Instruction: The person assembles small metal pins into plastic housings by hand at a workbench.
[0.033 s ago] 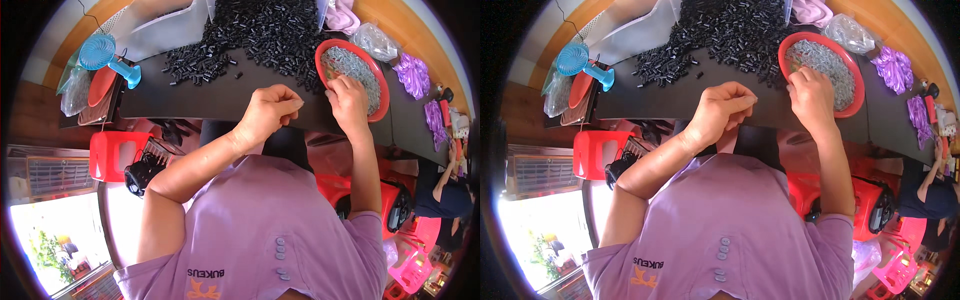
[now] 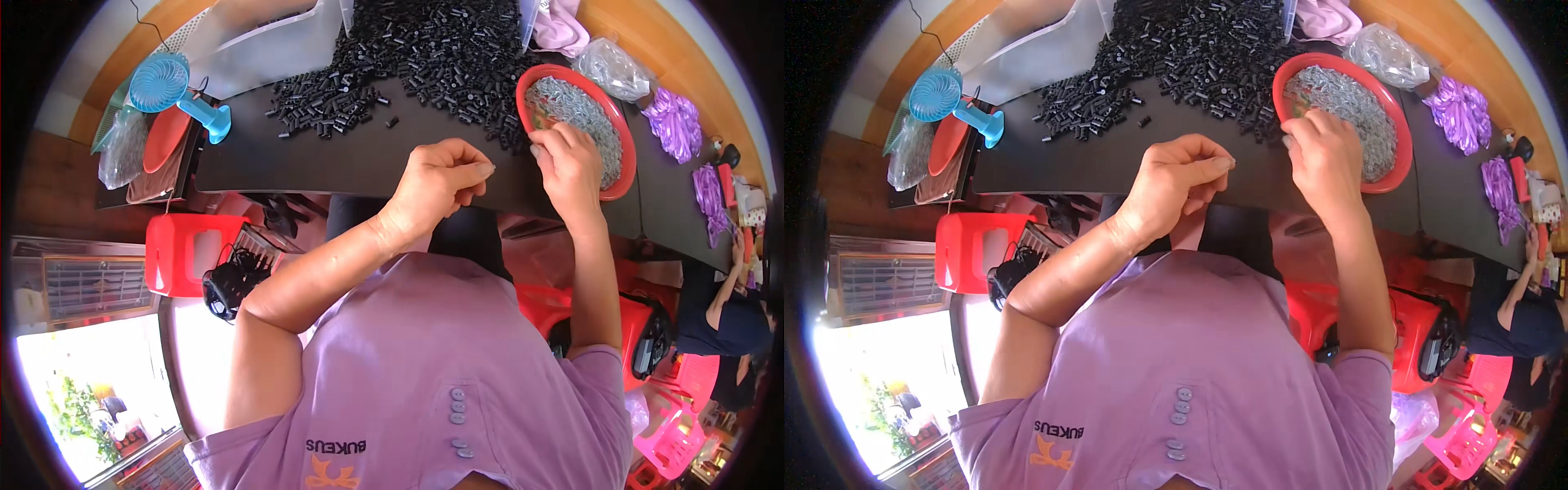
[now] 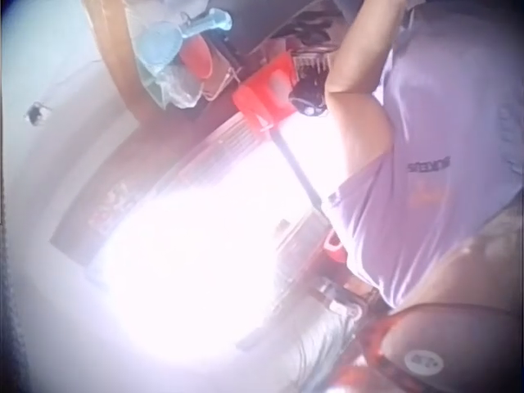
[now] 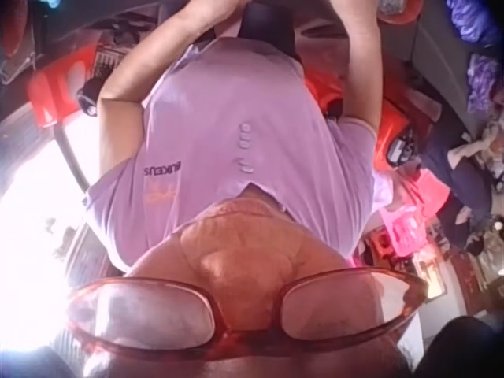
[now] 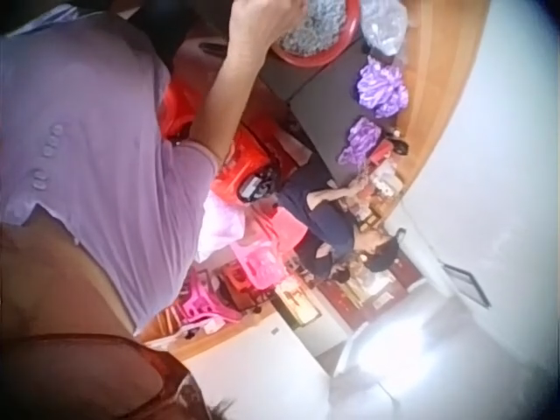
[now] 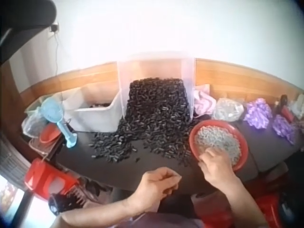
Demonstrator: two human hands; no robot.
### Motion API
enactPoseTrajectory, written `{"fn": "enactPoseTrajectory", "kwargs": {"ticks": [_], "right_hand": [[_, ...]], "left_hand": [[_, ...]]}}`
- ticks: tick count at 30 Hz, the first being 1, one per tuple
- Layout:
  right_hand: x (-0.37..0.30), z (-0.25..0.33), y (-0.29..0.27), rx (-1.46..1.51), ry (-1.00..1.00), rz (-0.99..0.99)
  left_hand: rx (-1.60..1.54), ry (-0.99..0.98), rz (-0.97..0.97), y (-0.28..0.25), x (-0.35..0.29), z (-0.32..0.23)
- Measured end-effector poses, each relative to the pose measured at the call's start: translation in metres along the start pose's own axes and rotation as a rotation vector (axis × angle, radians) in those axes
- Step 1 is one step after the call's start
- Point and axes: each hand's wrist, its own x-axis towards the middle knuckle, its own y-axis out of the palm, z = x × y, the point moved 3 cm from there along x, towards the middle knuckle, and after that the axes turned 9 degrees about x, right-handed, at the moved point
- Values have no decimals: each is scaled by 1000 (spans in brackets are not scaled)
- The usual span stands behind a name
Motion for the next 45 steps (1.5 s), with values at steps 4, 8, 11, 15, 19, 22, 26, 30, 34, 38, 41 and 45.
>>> {"fn": "enactPoseTrajectory", "kwargs": {"ticks": [4, 8, 11, 15, 19, 22, 26, 30, 34, 38, 41, 45], "right_hand": [[9, 42, 18, 738, 285, -71], [12, 66, 51, 1120, 475, -73], [19, 79, 67, 1278, 560, -90], [23, 76, 79, 1216, 537, -119], [22, 58, 87, 1199, 633, -169], [21, 59, 88, 1277, 663, -164], [20, 59, 87, 1244, 674, -155], [18, 55, 90, 1338, 664, -173], [21, 56, 91, 1325, 635, -181], [31, 66, 88, 1215, 547, -201], [38, 73, 86, 1049, 466, -168], [43, 82, 84, 928, 378, -122]], "left_hand": [[-147, -42, -36, -15, -11, 3], [-295, -80, -103, -32, -16, 6], [-349, -55, -117, -48, -19, 9], [-204, -43, -184, -58, -20, 3], [1016, 661, -654, -92, -3, -4], [1382, 704, -676, -95, 16, -5], [1648, 544, -576, -90, 34, 3], [1544, 638, -593, -92, 33, 3], [772, 601, -413, -87, 13, 4], [256, 183, -264, -75, -1, 7], [175, 201, -262, -73, -5, 8], [75, 193, -241, -75, -7, 11]]}}
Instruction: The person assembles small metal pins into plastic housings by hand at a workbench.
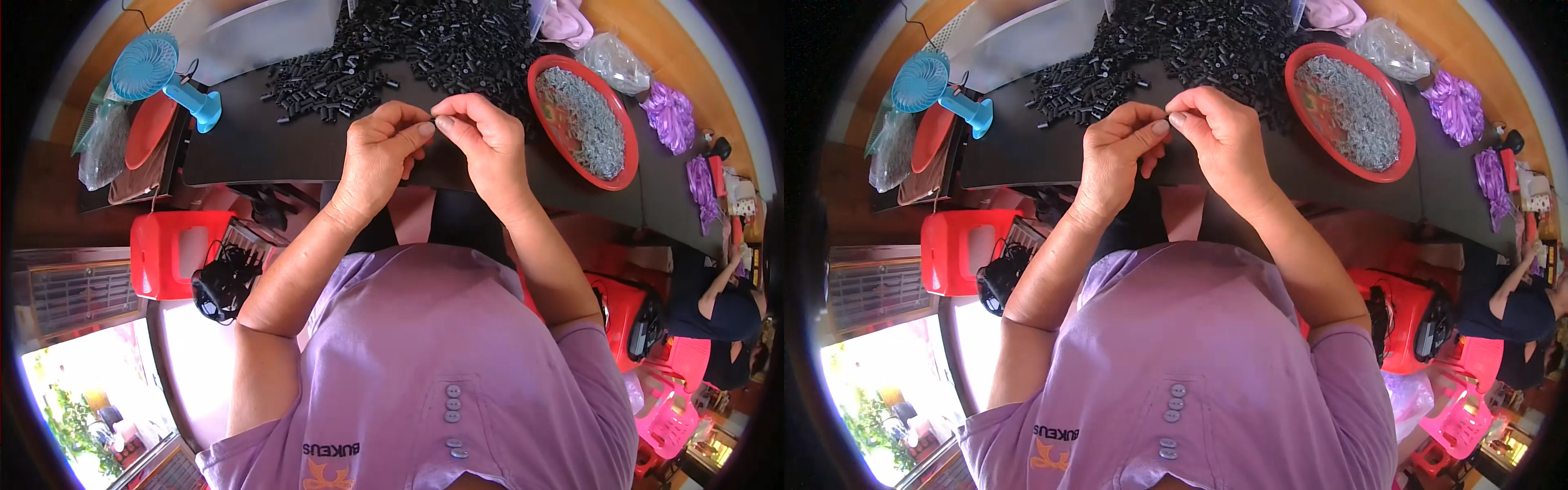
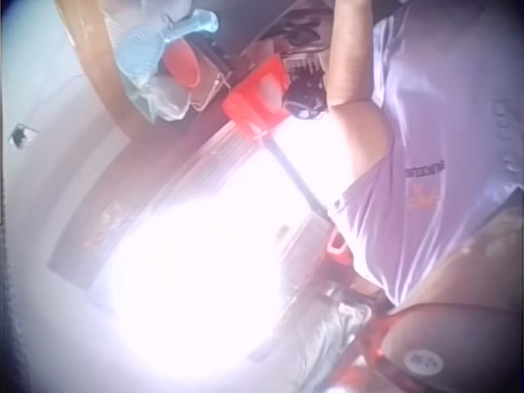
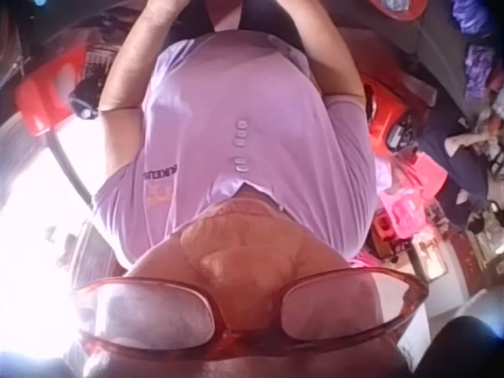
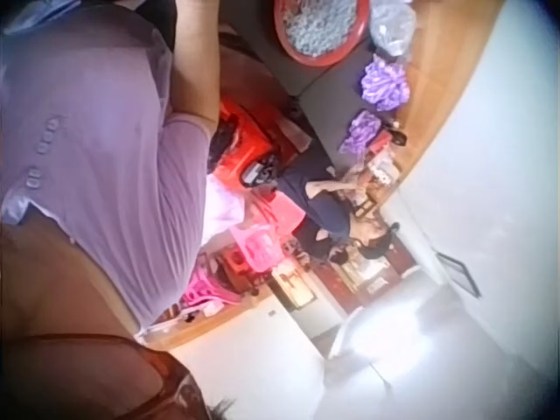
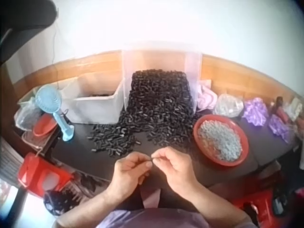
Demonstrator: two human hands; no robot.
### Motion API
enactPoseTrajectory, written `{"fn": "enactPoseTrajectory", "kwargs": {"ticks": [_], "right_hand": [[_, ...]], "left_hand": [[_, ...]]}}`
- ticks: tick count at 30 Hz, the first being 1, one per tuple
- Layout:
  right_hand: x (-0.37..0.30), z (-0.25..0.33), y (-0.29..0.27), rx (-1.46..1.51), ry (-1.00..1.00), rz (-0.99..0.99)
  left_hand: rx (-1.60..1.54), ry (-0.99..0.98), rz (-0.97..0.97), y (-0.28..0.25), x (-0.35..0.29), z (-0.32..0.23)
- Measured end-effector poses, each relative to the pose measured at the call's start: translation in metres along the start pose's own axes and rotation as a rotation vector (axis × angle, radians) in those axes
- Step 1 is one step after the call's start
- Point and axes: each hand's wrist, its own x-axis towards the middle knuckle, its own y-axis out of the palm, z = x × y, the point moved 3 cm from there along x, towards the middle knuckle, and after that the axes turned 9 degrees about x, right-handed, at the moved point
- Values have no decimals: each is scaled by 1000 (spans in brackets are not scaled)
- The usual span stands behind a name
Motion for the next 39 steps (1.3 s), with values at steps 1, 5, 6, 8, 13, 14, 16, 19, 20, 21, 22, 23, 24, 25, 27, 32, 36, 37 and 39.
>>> {"fn": "enactPoseTrajectory", "kwargs": {"ticks": [1, 5, 6, 8, 13, 14, 16, 19, 20, 21, 22, 23, 24, 25, 27, 32, 36, 37, 39], "right_hand": [[-1, 2, 2, -61, -51, 7], [-11, 5, 11, -206, -249, 60], [-16, 6, 14, -208, -248, 56], [-19, 4, 15, -287, -261, 46], [-15, -1, 7, -328, -331, 13], [-16, -2, 7, -296, -310, 22], [-16, -2, 7, -271, -286, 32], [-8, 1, 3, -93, -100, 98], [-2, 2, -6, -83, -35, 135], [6, 0, -19, -197, -65, 144], [15, 0, -29, -356, -75, 116], [22, -4, -36, -545, -36, 86], [28, -5, -39, -729, -75, 99], [35, -4, -39, -912, -116, 113], [49, -12, -36, -1051, -139, 137], [82, -32, -25, -1364, 87, 237], [92, -41, -7, -1222, 9, 299], [94, -41, -3, -1222, 8, 302], [98, -42, 1, -930, -24, 331]], "left_hand": [[-6, 3, -2, -2, 0, 2], [-216, -77, 2, -3, 1, 9], [-276, -90, -26, -4, 1, 9], [-293, -97, -13, -4, 1, 6], [-165, -113, 85, -4, 2, -6], [-170, -114, 88, -6, 4, -4], [-147, -127, 155, -9, 9, -1], [-117, -114, 152, -9, 8, 4], [-100, -103, 145, -10, 7, 5], [-106, -103, 145, -9, 6, 5], [-96, -92, 142, -8, 4, 4], [-87, -83, 142, -7, 3, 3], [-93, -83, 141, -7, 2, 5], [-48, -50, 150, -6, 1, 7], [-6, -15, 159, -4, 1, 9], [15, -16, 173, -5, 3, 8], [10, -36, 191, -5, 3, 12], [13, -11, 176, -6, 3, 13], [13, 16, 163, -6, 4, 14]]}}
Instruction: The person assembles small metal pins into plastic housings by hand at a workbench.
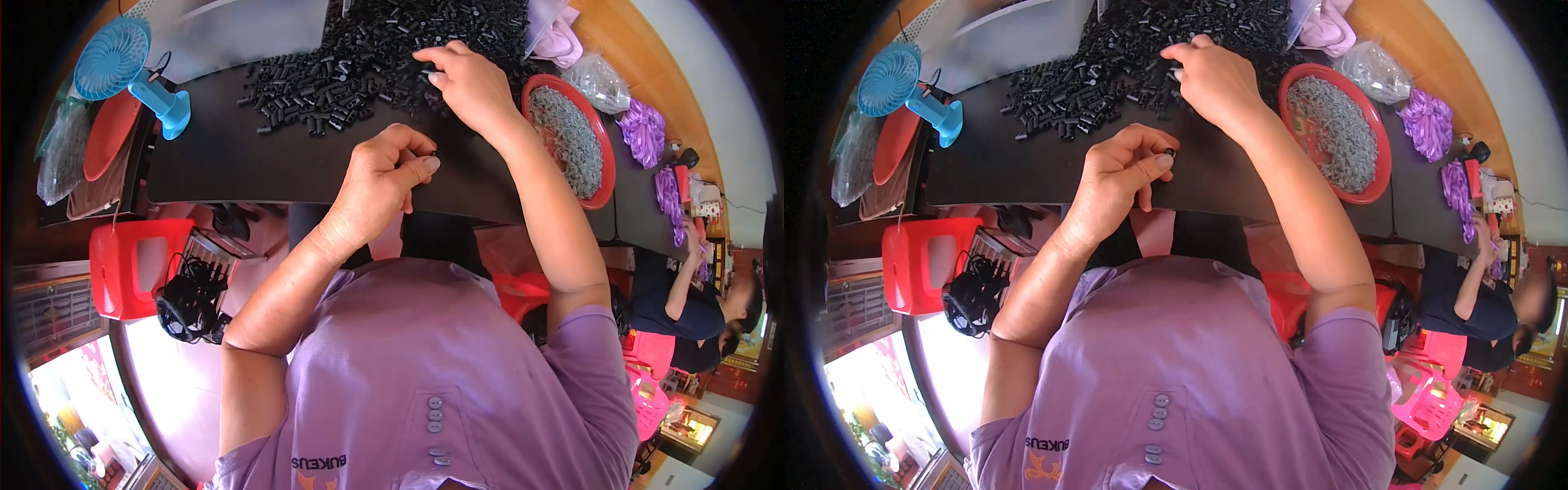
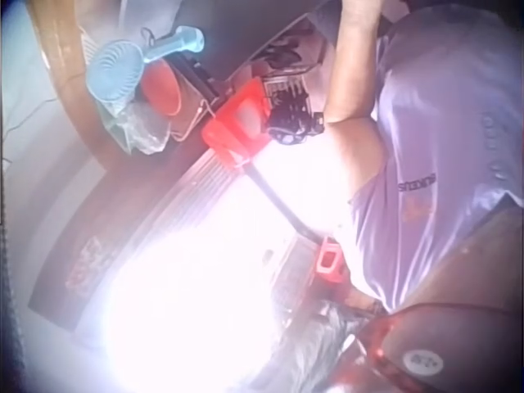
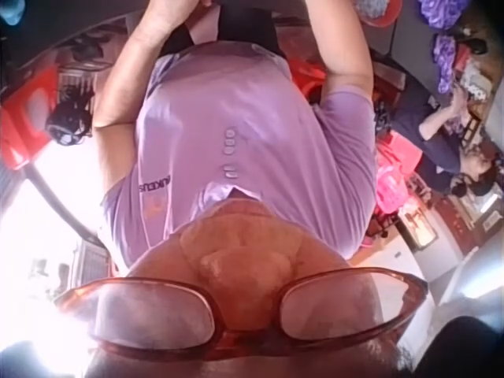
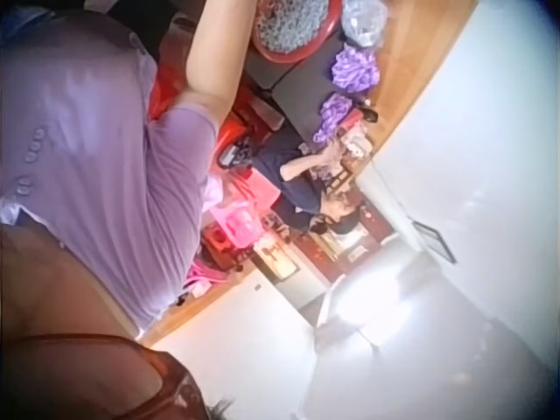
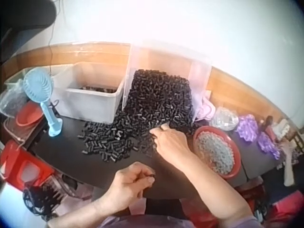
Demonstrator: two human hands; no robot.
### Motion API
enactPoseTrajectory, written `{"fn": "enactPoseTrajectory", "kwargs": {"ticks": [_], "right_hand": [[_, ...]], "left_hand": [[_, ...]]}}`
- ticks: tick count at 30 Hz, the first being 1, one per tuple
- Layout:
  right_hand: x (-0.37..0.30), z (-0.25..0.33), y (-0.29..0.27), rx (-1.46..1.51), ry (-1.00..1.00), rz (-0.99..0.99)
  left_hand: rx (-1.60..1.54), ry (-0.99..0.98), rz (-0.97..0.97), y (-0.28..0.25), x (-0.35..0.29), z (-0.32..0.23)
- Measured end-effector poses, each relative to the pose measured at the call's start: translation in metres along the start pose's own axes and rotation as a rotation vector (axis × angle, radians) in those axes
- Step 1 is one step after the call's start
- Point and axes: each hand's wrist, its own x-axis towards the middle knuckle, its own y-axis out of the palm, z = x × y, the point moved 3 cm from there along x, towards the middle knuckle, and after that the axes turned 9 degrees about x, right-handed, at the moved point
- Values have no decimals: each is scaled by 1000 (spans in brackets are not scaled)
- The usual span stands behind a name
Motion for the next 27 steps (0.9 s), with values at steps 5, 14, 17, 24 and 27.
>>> {"fn": "enactPoseTrajectory", "kwargs": {"ticks": [5, 14, 17, 24, 27], "right_hand": [[-1, -15, -21, 196, 35, -211], [-14, -19, -21, 283, 15, -118], [-12, -2, -10, 184, -138, -2], [-3, -5, -2, -70, -181, -120], [-1, -3, -1, -40, -195, -35]], "left_hand": [[-13, 50, 1, 1, 0, 0], [-11, 88, -23, 1, 1, 0], [-21, 47, -24, 2, 1, -1], [-33, 71, -37, 0, -1, -3], [-41, 73, -23, -1, 0, -2]]}}
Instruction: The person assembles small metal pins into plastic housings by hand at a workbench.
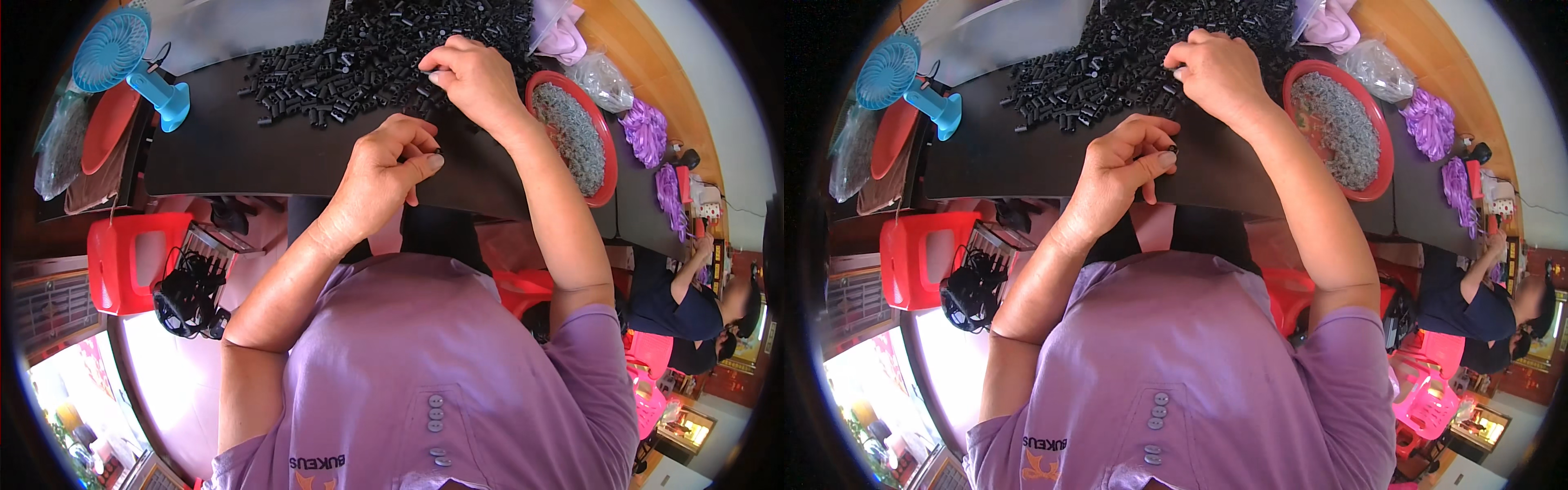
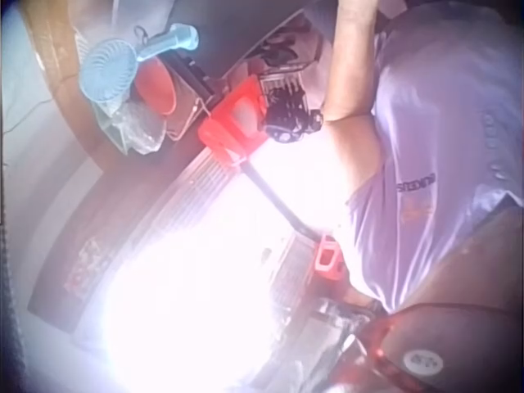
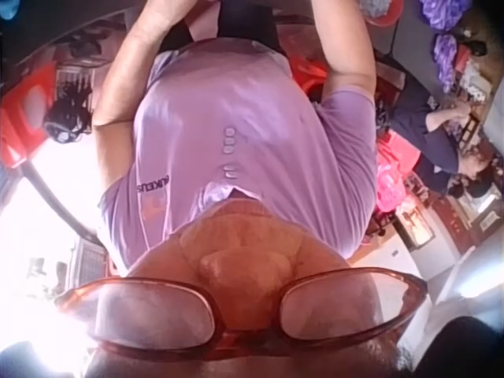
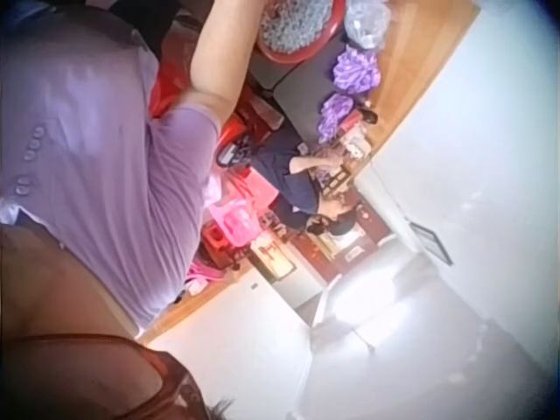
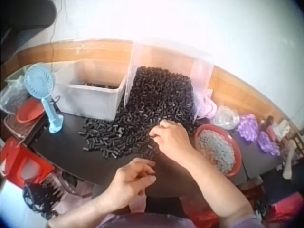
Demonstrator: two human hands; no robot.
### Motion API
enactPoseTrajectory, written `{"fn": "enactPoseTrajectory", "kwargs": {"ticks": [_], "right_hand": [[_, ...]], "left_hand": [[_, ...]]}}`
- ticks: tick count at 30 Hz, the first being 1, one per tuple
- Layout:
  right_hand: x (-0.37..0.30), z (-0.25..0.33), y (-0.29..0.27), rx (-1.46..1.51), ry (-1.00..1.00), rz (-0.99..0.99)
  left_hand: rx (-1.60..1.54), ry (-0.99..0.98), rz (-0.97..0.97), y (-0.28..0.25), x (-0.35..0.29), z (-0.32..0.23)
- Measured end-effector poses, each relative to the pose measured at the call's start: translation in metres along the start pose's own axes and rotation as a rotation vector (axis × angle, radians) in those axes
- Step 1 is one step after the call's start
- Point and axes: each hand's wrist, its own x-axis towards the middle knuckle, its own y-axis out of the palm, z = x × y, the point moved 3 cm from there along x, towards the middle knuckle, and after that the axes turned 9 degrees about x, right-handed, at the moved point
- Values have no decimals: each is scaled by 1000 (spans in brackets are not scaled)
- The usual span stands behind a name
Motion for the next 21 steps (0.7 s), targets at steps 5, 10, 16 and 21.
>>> {"fn": "enactPoseTrajectory", "kwargs": {"ticks": [5, 10, 16, 21], "right_hand": [[5, -2, 9, -70, -24, 15], [6, -3, 9, -132, -30, 1], [12, 3, 14, -30, -46, 49], [9, 0, 15, -113, -68, -4]], "left_hand": [[62, 3, 35, 0, 0, 0], [51, 26, 25, 0, -1, 3], [65, 27, 28, 1, -1, 1], [79, 33, 22, 2, -1, 3]]}}
